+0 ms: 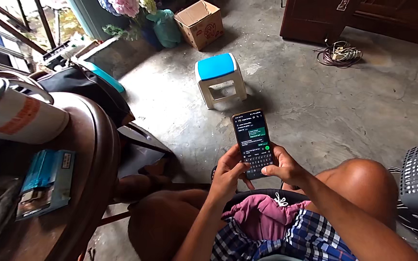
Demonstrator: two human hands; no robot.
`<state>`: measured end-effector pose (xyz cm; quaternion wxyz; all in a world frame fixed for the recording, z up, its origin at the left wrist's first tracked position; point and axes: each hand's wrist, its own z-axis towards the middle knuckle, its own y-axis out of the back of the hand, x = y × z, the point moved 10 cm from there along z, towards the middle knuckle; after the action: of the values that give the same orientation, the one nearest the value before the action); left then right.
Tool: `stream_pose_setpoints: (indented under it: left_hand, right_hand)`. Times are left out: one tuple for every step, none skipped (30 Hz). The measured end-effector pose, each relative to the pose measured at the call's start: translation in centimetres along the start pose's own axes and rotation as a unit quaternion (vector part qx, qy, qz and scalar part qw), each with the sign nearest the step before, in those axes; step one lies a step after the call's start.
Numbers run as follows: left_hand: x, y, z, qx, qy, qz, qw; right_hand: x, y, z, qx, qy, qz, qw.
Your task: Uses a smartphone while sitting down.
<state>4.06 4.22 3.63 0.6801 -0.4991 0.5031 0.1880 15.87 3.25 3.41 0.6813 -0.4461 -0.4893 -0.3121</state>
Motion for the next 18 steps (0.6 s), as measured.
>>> stream_pose_setpoints:
  left_hand:
    - [0.03,-0.01,-0.01,-0.001,0.001,-0.002,1.000]
    - [0.03,-0.01,-0.02,-0.002,0.003,-0.002,1.000]
    - [0.00,-0.03,-0.03,-0.003,0.004,0.001,1.000]
    - [-0.04,-0.06,-0.06,-0.003,0.004,0.003,1.000]
    - [-0.06,-0.08,-0.06,-0.003,0.003,0.003,1.000]
    - [-0.05,-0.08,-0.05,-0.002,0.002,0.004,1.000]
    - [-0.02,-0.10,-0.05,-0.001,0.002,0.005,1.000]
    - [0.02,-0.14,-0.04,0.001,0.002,0.006,1.000]
    - [0.12,-0.22,-0.02,0.005,0.003,0.006,1.000]
    - [0.24,-0.28,0.00,0.007,0.005,0.005,1.000]
    - [0.37,-0.30,0.04,0.009,0.007,0.005,1.000]
    - [0.49,-0.28,0.07,0.009,0.009,0.004,1.000]
    - [0.54,-0.23,0.09,0.007,0.010,0.004,1.000]
    - [0.52,-0.16,0.10,0.004,0.009,0.005,1.000]
    - [0.47,-0.09,0.11,0.003,0.008,0.005,1.000]
    - [0.43,-0.04,0.11,0.003,0.008,0.003,1.000]
    - [0.38,0.01,0.11,0.001,0.008,0.002,1.000]
    - [0.37,0.04,0.09,-0.001,0.008,0.002,1.000]
  right_hand:
    - [-0.04,0.08,0.01,-0.011,-0.008,-0.005,1.000]
    - [-0.05,0.12,0.03,-0.016,-0.012,-0.009,1.000]
    - [-0.02,0.14,0.04,-0.017,-0.013,-0.008,1.000]
    - [-0.01,0.16,0.02,-0.017,-0.011,-0.004,1.000]
    - [-0.04,0.22,0.03,-0.021,-0.009,0.000,1.000]
    - [-0.09,0.33,0.07,-0.028,-0.009,0.003,1.000]
    - [-0.13,0.44,0.13,-0.036,-0.007,0.004,0.999]
    - [-0.09,0.54,0.16,-0.045,-0.001,0.002,0.999]
    - [0.04,0.63,0.16,-0.058,0.006,-0.002,0.998]
    - [0.14,0.76,0.15,-0.077,0.011,-0.006,0.997]
    - [0.14,0.92,0.14,-0.097,0.008,-0.011,0.995]
    - [0.07,1.03,0.14,-0.109,0.005,-0.014,0.994]
    - [0.02,1.01,0.15,-0.102,0.006,-0.012,0.995]
    - [0.00,0.83,0.16,-0.081,0.010,-0.009,0.997]
    - [-0.02,0.62,0.13,-0.059,0.012,-0.007,0.998]
    - [0.00,0.46,0.10,-0.046,0.009,-0.008,0.999]
    - [0.00,0.36,0.09,-0.041,0.005,-0.013,0.999]
    - [-0.01,0.31,0.09,-0.042,0.002,-0.016,0.999]
